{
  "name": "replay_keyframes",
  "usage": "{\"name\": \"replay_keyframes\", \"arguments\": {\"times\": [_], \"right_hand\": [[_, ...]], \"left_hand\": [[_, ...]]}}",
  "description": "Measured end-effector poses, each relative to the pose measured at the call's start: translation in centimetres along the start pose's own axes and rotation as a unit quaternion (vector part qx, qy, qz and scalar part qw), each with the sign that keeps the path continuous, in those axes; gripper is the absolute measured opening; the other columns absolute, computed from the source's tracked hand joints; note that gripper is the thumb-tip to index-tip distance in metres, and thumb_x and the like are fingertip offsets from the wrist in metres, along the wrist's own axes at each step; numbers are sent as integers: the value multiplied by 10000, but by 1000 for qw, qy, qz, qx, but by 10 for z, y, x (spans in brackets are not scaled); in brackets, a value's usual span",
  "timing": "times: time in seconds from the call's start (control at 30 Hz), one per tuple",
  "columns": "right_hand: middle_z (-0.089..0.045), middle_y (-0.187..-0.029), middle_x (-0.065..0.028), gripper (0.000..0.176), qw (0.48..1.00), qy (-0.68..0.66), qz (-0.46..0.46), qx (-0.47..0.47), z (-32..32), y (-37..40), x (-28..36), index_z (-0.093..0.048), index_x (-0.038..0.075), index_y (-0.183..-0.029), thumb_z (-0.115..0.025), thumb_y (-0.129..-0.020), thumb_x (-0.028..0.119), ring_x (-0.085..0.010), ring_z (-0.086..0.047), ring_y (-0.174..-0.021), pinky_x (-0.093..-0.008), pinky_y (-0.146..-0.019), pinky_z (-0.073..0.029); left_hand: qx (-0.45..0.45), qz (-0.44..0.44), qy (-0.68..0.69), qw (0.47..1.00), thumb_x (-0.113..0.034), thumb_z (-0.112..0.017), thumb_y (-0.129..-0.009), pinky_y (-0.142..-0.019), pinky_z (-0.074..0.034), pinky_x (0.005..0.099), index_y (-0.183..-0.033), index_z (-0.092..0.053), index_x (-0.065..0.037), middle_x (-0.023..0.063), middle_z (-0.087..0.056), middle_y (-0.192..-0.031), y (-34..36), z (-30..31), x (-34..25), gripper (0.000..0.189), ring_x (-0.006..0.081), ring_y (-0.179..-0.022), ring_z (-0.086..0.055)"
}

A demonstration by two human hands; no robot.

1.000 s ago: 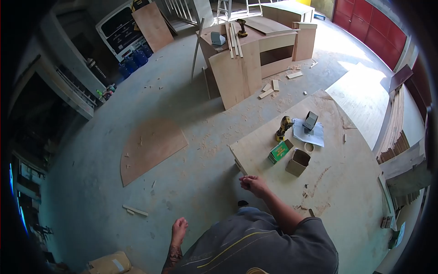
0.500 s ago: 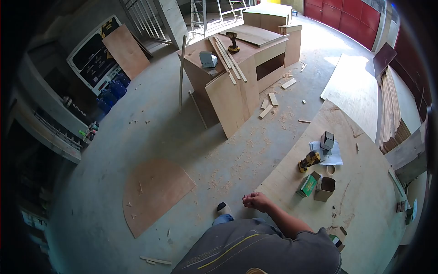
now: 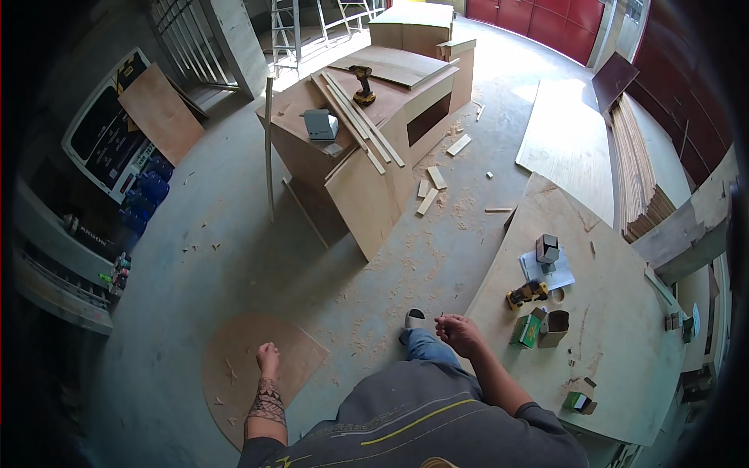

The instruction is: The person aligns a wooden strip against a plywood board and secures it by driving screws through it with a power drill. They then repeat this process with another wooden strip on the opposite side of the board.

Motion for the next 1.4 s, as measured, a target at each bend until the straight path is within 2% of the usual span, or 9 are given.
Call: {"name": "replay_keyframes", "arguments": {"times": [0.2,0.27,0.3,0.37,0.5,0.7,0.87,1.17,1.4], "right_hand": [[-719,-920,-93,177,996,-41,76,-34,14,-80,85,-693,-25,-1096,-724,-976,100,-173,-683,-797,-277,-716,-565],[-723,-930,-101,169,994,-51,85,-51,23,-112,124,-689,-29,-1108,-712,-978,77,-173,-688,-811,-278,-737,-574],[-727,-950,-106,175,993,-53,92,-55,29,-131,146,-689,-29,-1120,-713,-979,72,-171,-699,-825,-267,-716,-578],[-738,-957,-106,195,993,-30,88,-79,46,-167,192,-682,-28,-1152,-697,-978,57,-148,-710,-819,-242,-678,-581],[-747,-913,-85,184,986,62,109,-110,65,-211,288,-691,-21,-1131,-670,-968,60,-120,-697,-734,-234,-661,-579],[-718,-928,-115,329,982,59,122,-134,87,-256,410,-594,13,-1279,-666,-959,33,-179,-696,-752,-267,-669,-572],[-713,-883,-129,309,964,-27,176,-196,134,-321,484,-597,77,-1219,-665,-924,13,-195,-689,-725,-256,-615,-536],[-728,-1111,-124,293,926,-218,233,-203,158,-415,639,-646,26,-1246,-648,-954,7,-170,-704,-821,-244,-715,-631],[-686,-945,-42,210,940,-240,209,-120,174,-519,763,-655,64,-1241,-670,-1054,158,-142,-667,-783,-241,-682,-592]], "left_hand": [[294,9,-118,949,-249,-657,-1057,-733,-561,261,-1292,-681,-50,51,-733,-1090,35,-241,-154,308,116,-897,-698],[372,-167,-206,890,-229,-671,-1049,-857,-587,314,-1328,-683,-48,73,-755,-1115,36,-314,-213,333,158,-966,-719],[371,-174,-203,889,-229,-671,-1049,-857,-587,314,-1328,-683,-48,73,-755,-1115,35,-348,-243,333,158,-966,-719],[277,-360,-208,866,-207,-676,-1044,-894,-596,343,-1276,-711,-19,107,-776,-1121,42,-397,-308,301,201,-1006,-739],[267,-462,-179,827,-186,-666,-1049,-858,-609,342,-1174,-752,4,136,-798,-1084,46,-493,-414,243,220,-988,-773],[312,-400,-98,856,-173,-642,-1064,-849,-609,302,-1208,-744,8,124,-803,-1014,21,-636,-492,253,177,-964,-781],[344,-399,-96,844,-150,-633,-1064,-914,-593,292,-1237,-730,2,64,-771,-1027,-53,-759,-543,251,129,-984,-733],[246,-292,1,924,-175,-707,-1005,-859,-602,314,-1272,-700,-10,52,-752,-1006,-233,-982,-637,314,147,-927,-724],[170,-338,-97,921,-142,-770,-914,-886,-607,371,-1458,-494,-49,200,-625,-1229,-330,-1108,-703,617,257,-988,-714]]}}
Point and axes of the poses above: each hand's wrist, its own y-axis away from the middle knuckle, its own z-axis out of the back of the hand, x = y × z, the point moved 4 cm from there along -y, towards the middle knuckle
